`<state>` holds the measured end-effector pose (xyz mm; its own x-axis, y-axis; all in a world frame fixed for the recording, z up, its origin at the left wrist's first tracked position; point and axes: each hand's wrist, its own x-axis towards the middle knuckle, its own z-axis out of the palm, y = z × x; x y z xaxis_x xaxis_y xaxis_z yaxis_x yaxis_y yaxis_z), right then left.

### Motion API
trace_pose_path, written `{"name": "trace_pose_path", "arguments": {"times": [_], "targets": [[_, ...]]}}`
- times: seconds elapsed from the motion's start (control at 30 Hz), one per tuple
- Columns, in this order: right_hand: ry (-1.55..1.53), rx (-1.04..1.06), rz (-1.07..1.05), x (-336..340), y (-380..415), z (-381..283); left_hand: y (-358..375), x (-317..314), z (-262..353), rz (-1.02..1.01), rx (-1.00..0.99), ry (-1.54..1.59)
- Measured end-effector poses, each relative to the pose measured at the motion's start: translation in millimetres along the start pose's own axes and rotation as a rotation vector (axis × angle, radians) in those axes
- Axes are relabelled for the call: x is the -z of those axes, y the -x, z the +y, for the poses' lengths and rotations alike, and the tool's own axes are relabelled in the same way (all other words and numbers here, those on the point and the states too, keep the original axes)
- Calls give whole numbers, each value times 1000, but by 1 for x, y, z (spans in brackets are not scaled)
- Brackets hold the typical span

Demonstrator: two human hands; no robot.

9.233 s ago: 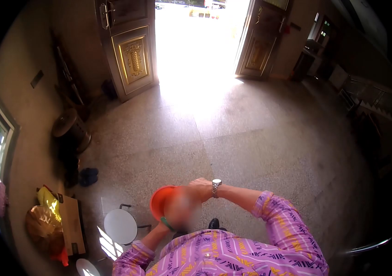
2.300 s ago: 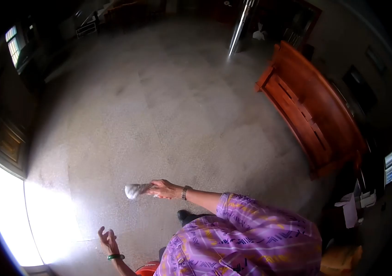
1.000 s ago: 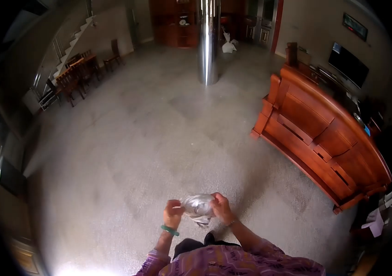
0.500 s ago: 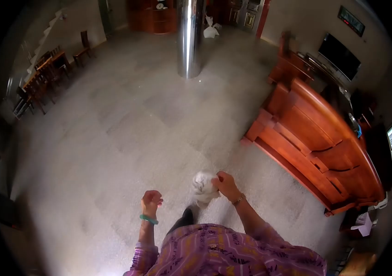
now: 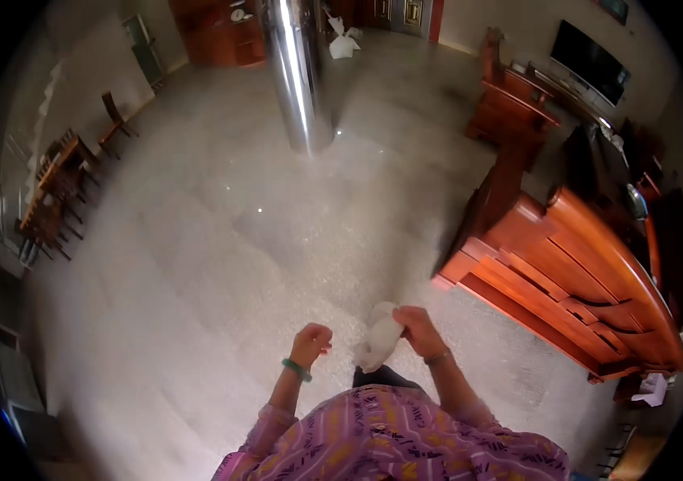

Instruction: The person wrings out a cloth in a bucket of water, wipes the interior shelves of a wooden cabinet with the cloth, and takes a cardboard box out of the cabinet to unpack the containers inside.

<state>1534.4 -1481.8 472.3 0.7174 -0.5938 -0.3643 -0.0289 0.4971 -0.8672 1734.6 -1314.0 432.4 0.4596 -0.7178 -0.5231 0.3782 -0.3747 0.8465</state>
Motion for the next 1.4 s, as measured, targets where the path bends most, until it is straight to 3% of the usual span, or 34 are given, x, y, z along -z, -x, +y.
{"name": "trace_pose_path", "arguments": {"times": [0.07, 0.17, 0.23, 0.27, 0.33, 0.37, 0.47, 0.5, 0.53, 0.6, 0.7, 0.73, 0.77, 0.8, 0.87, 0.97, 1.0, 1.07, 1.13, 1.27, 1.4], "targets": [[-340, 71, -85, -2, -43, -50, -34, 12, 24, -22, 28, -53], [-406, 29, -51, 7, -118, -98, -85, 40, 41, 111, 2, -14], [1012, 321, -19, 38, -188, -88, -111, 47, 51, 231, 3, -36], [1010, 322, -20, 37, -205, -98, -125, 53, 55, 269, 18, -52], [403, 58, -25, 32, -245, -128, -164, 64, 62, 319, 123, -98], [170, 121, 21, 32, -263, -141, -184, 67, 68, 328, 150, -86], [-110, 160, 12, 45, -333, -185, -265, 69, 99, 309, 141, -71], [102, 121, 60, 56, -363, -189, -302, 67, 109, 293, 118, -48], [112, 111, 66, 64, -381, -198, -339, 62, 132, 254, 136, -79], [496, 200, 111, 84, -420, -230, -408, 33, 183, 214, -7, -93], [274, 181, 165, 104, -468, -287, -524, -45, 285, -55, -136, -169], [184, 184, 166, 116, -480, -295, -545, -73, 309, -125, -109, -219], [114, 168, 144, 130, -494, -294, -564, -98, 328, -211, -205, -397], [-5, 135, 108, 134, -508, -303, -580, -124, 346, -310, -213, -360], [-108, 113, 42, 155, -549, -309, -611, -171, 373, -525, -113, -191], [-179, 103, -11, 191, -623, -330, -668, -219, 386, -639, 242, 219], [-147, 126, -28, 203, -650, -348, -676, -233, 409, -648, 385, 424], [-63, 89, -28, 221, -694, -387, -713, -241, 422, -611, 405, 479], [-96, 102, -81, 237, -743, -411, -758, -242, 445, -500, 179, 342], [-115, 87, -109, 251, -831, -453, -825, -235, 518, -183, -32, -107], [-45, -9, -179, 259, -907, -509, -894, -243, 550, -152, -151, -44]]}}
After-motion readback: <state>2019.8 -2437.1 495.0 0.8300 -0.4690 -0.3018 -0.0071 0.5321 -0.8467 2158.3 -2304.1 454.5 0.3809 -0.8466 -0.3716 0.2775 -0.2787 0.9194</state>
